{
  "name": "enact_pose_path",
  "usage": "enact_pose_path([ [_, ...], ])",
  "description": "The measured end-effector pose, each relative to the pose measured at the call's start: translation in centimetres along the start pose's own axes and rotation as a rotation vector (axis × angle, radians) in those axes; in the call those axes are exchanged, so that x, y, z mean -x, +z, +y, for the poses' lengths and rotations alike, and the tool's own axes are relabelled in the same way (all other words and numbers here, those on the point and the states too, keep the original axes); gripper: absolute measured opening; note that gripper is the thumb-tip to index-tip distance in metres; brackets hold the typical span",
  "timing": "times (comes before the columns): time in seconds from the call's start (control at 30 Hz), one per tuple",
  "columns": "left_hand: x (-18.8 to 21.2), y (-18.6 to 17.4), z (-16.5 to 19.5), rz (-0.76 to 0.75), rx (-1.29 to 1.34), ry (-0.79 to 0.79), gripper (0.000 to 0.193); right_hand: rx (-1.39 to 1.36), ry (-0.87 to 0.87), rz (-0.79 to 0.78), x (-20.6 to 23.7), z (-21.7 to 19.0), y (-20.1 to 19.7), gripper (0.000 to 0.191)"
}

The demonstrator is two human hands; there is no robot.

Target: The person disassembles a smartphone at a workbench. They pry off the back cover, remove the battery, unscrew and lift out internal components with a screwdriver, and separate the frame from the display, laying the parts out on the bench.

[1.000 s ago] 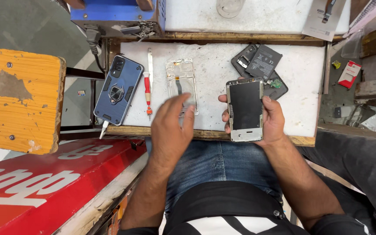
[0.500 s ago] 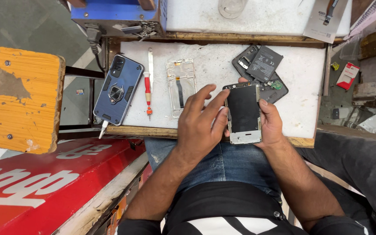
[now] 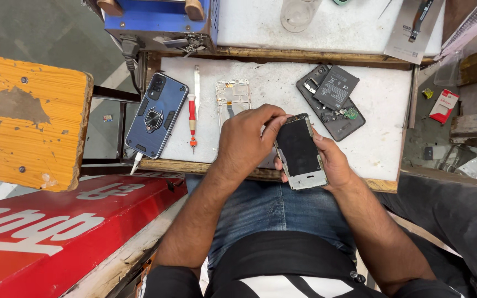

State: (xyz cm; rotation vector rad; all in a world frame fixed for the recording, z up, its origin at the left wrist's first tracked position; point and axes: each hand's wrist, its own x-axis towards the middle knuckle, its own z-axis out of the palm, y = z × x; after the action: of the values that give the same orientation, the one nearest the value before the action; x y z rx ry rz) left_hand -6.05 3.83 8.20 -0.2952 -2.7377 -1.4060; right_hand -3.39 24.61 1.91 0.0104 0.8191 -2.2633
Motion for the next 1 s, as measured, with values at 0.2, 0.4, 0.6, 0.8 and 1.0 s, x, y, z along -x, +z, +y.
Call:
enact_pose_path([
  [0.2, -0.3, -0.4, -2.0, 0.272, -0.077, -0.036, 0.015, -0.017, -0.057, -0.060, -0.4, -0.8, 0.4, 0.065],
  [0.4, -1.4, -4.4, -3.6, 0.339, -0.246, -0.110, 0.016, -0.057, -0.106, 0.014, -1.1, -1.3, -0.3, 0.066],
  [0.6, -5.1, -1.5, 0.5, 0.176, -0.061, 0.179, 0.011, -0.064, -0.081, 0.116, -0.8, -1.2, 0.0, 0.064],
  [0.8, -14.7, 6.9, 6.8, 0.096, -0.279, 0.376, 0.024, -0.107, -0.028, 0.132, -0.6, -0.6, -1.2, 0.066],
  [1.0, -21.8, 11.7, 9.3, 0.089, -0.641, 0.212, 0.015, -0.163, 0.014, 0.199, 0.3, -0.1, -1.2, 0.064],
])
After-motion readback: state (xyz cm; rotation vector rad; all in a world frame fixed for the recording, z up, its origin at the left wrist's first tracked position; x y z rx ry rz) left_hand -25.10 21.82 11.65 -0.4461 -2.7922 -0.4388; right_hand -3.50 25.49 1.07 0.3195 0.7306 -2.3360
